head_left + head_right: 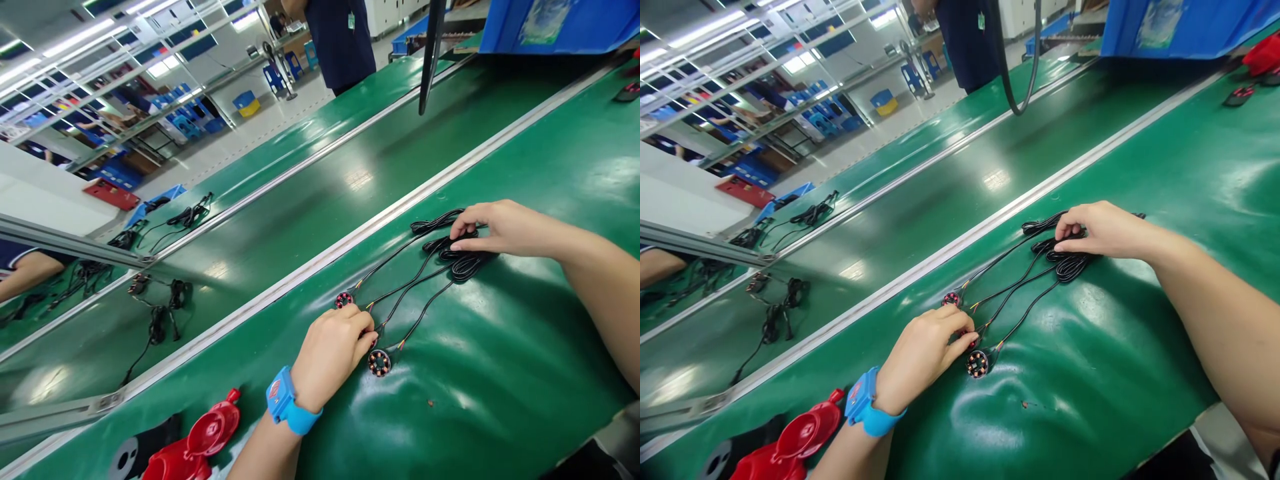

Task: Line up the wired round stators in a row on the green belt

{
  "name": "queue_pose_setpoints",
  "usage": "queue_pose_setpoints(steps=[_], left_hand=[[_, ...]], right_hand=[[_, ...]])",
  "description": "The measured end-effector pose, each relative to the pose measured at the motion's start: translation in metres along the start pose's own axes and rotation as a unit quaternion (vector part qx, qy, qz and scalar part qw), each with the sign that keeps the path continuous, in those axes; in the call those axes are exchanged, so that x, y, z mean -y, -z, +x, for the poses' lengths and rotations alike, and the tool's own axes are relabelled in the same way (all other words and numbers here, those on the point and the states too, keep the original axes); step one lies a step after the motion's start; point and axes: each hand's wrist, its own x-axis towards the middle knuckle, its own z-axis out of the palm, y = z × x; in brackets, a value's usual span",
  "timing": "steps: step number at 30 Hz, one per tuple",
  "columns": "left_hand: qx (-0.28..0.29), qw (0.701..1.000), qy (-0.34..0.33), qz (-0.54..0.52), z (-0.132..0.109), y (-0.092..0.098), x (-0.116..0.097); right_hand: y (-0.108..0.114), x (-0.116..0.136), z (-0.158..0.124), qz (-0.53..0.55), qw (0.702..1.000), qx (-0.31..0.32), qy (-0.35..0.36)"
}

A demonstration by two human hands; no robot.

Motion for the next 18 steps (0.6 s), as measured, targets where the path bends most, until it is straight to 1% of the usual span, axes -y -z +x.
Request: queue_pose_setpoints(steps=[3, 7, 14, 18], left_hand=[[0.005, 1.000, -0.004, -0.009, -0.001, 0.001, 0.002], [-0.002, 0.999, 0.000, -0.032, -0.004, 0.002, 0.004], [0.009, 1.000, 0.003, -0.010, -0.005, 0.002, 0.006], [-0.012, 1.000, 0.003, 0.007, -0.008, 0.006, 0.006]], right_hand=[[0.000, -0.006, 0.002, -0.003, 1.000, 0.000, -0.017], [-0.002, -0.013, 0.005, -0.004, 1.000, 0.018, -0.020], [-0.003, -0.015, 0.006, -0.005, 1.000, 0.020, -0.024], [-0.002, -0.013, 0.004, -0.007, 0.999, 0.017, -0.037]])
